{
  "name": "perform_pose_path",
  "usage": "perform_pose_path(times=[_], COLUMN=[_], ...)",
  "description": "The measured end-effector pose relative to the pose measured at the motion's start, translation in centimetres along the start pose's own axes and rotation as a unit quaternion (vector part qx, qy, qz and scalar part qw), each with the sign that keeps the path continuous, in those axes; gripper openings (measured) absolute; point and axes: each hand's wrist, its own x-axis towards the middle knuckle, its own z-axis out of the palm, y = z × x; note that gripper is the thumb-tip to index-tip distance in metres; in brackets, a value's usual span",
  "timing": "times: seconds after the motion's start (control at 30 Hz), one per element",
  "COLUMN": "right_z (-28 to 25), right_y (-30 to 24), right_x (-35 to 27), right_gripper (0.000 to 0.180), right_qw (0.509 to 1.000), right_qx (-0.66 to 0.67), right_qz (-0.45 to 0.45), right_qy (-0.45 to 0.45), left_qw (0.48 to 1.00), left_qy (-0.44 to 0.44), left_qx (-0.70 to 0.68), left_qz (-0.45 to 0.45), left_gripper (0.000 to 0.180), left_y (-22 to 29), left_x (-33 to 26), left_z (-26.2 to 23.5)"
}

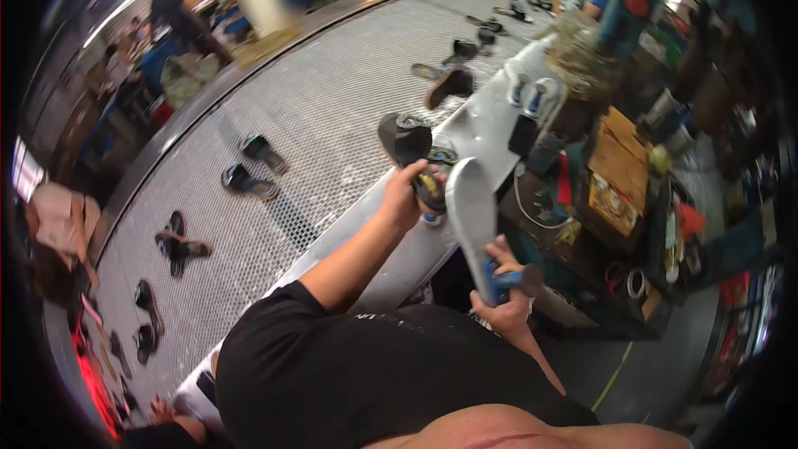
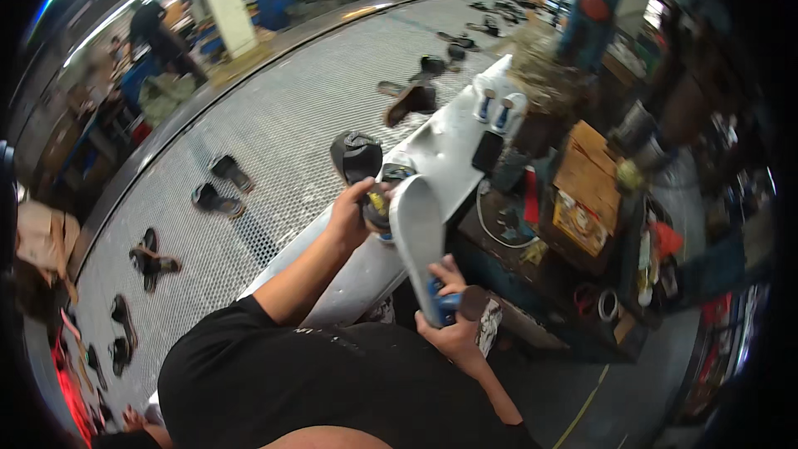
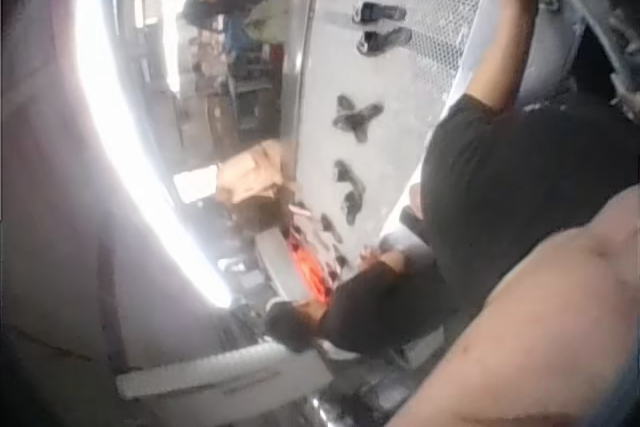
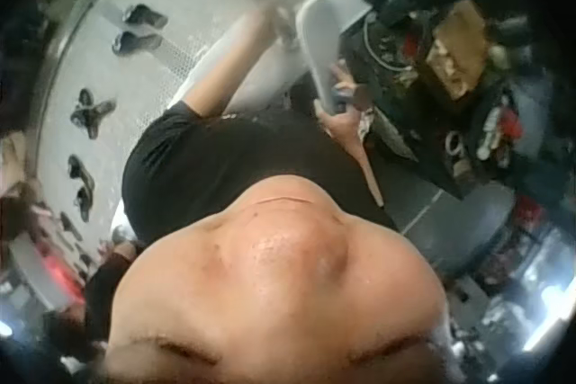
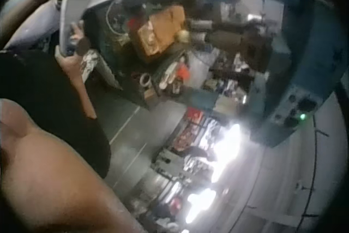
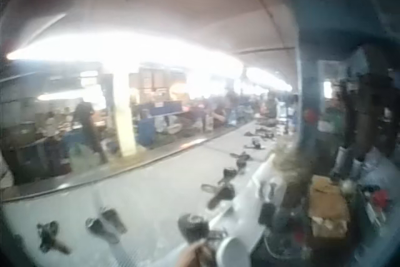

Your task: The person takes sandals from a conveyor belt, mounts them onto shoe lasts, and presses them using a mechanical press.

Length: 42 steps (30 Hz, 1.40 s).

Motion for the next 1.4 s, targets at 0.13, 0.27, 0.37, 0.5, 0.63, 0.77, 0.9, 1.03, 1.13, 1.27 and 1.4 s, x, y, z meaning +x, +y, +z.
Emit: perform_pose_path(times=[0.13,0.27,0.37,0.5,0.63,0.77,0.9,1.03,1.13,1.27,1.4], right_z=[-1.0,-3.0,-6.1,-13.0,-20.8,-27.9,-27.6,-27.6,-27.6,-26.8,-25.8], right_y=[0.5,2.4,3.3,5.6,11.6,18.0,20.0,20.7,20.9,20.8,21.4], right_x=[-0.3,0.1,0.8,2.7,5.8,9.4,10.2,9.8,10.2,10.6,10.8], right_gripper=[0.05,0.05,0.049,0.048,0.066,0.071,0.075,0.079,0.082,0.081,0.078], right_qw=[0.997,0.994,0.982,0.965,0.927,0.886,0.893,0.857,0.836,0.865,0.842], right_qx=[0.075,0.021,0.008,-0.077,-0.224,-0.302,-0.297,-0.365,-0.395,-0.364,-0.402], right_qz=[0.027,0.059,0.109,0.076,0.113,0.202,0.205,0.235,0.264,0.234,0.227], right_qy=[-0.025,0.089,0.151,0.239,0.278,0.287,0.268,0.277,0.274,0.254,0.28], left_qw=[0.984,0.953,0.925,0.811,0.824,0.77,0.748,0.765,0.788,0.783,0.787], left_qy=[-0.023,-0.069,-0.192,-0.283,-0.316,-0.387,-0.403,-0.344,-0.319,-0.315,-0.331], left_qx=[0.174,0.293,0.327,0.506,0.461,0.467,0.471,0.483,0.49,0.489,0.476], left_qz=[0.0,0.012,0.004,0.077,-0.096,-0.198,-0.235,-0.25,-0.194,-0.221,-0.212], left_gripper=[0.044,0.044,0.048,0.049,0.047,0.042,0.04,0.04,0.036,0.037,0.037], left_y=[-3.6,-12.7,-14.3,-13.2,-14.2,-14.6,-14.0,-12.7,-12.3,-11.7,-11.5], left_x=[-2.0,-4.3,-2.6,-1.1,-3.2,-3.7,-3.8,-4.0,-4.5,-4.1,-2.8], left_z=[5.4,9.0,10.7,10.9,9.5,9.9,7.7,7.3,5.5,3.4,2.5])
